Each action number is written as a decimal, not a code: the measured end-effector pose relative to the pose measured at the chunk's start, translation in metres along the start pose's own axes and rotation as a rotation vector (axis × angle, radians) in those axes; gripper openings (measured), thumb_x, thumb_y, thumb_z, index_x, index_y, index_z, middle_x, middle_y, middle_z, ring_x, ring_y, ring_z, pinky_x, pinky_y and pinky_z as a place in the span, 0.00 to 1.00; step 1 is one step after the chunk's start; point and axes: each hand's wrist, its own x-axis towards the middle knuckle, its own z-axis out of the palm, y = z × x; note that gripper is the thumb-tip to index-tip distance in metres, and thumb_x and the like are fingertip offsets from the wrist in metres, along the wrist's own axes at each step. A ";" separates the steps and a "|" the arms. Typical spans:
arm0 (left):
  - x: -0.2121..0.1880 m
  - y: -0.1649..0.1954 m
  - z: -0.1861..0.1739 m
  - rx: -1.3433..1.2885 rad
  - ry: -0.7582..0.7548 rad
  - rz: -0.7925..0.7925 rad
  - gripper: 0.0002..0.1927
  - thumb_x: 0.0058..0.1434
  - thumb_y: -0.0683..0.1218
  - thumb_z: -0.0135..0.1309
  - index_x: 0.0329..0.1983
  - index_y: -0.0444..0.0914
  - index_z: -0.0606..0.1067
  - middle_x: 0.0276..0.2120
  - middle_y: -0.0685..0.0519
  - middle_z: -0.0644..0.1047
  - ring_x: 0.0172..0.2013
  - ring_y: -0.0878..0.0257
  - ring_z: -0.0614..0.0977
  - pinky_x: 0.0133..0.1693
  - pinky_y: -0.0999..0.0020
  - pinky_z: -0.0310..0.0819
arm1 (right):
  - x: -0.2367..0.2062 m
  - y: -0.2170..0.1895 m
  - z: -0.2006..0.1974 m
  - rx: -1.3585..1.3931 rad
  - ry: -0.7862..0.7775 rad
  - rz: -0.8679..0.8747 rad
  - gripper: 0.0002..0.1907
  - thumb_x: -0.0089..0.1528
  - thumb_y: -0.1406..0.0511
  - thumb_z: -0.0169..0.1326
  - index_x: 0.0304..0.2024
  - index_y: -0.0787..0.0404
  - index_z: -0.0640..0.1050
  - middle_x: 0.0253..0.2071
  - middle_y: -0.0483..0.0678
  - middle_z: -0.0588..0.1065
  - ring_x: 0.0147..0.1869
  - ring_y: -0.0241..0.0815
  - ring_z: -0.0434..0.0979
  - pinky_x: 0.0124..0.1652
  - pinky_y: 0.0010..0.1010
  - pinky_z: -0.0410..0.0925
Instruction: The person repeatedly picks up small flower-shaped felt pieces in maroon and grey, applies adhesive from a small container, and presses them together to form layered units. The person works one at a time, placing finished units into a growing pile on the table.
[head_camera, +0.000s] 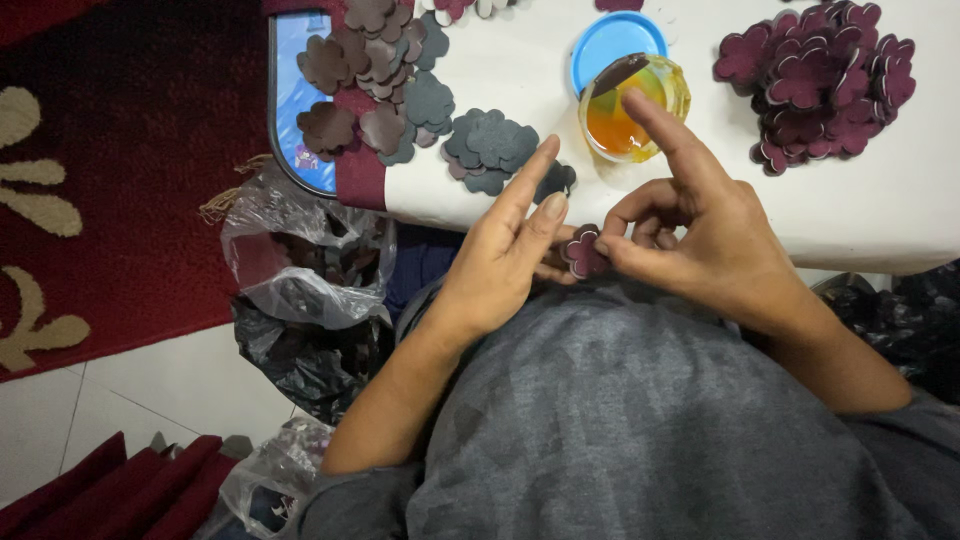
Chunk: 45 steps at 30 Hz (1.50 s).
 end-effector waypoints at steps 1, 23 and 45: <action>0.000 0.000 0.000 0.003 0.003 -0.006 0.35 0.75 0.55 0.42 0.80 0.41 0.49 0.61 0.42 0.72 0.49 0.63 0.82 0.41 0.67 0.87 | 0.000 0.000 0.000 -0.007 0.005 -0.009 0.53 0.56 0.74 0.62 0.79 0.55 0.52 0.34 0.45 0.81 0.32 0.27 0.77 0.32 0.17 0.69; 0.000 0.005 0.005 -0.033 0.005 0.020 0.49 0.66 0.34 0.53 0.82 0.40 0.37 0.45 0.42 0.84 0.43 0.66 0.84 0.50 0.72 0.80 | -0.005 0.008 -0.005 0.071 0.086 -0.030 0.54 0.58 0.75 0.64 0.81 0.57 0.50 0.40 0.48 0.80 0.34 0.27 0.74 0.34 0.16 0.66; -0.005 0.017 0.013 0.063 0.133 0.145 0.46 0.67 0.34 0.57 0.82 0.39 0.46 0.41 0.48 0.83 0.43 0.65 0.86 0.48 0.71 0.85 | -0.002 0.014 -0.001 0.356 0.009 -0.003 0.51 0.60 0.75 0.62 0.80 0.60 0.52 0.40 0.49 0.80 0.40 0.29 0.78 0.41 0.18 0.71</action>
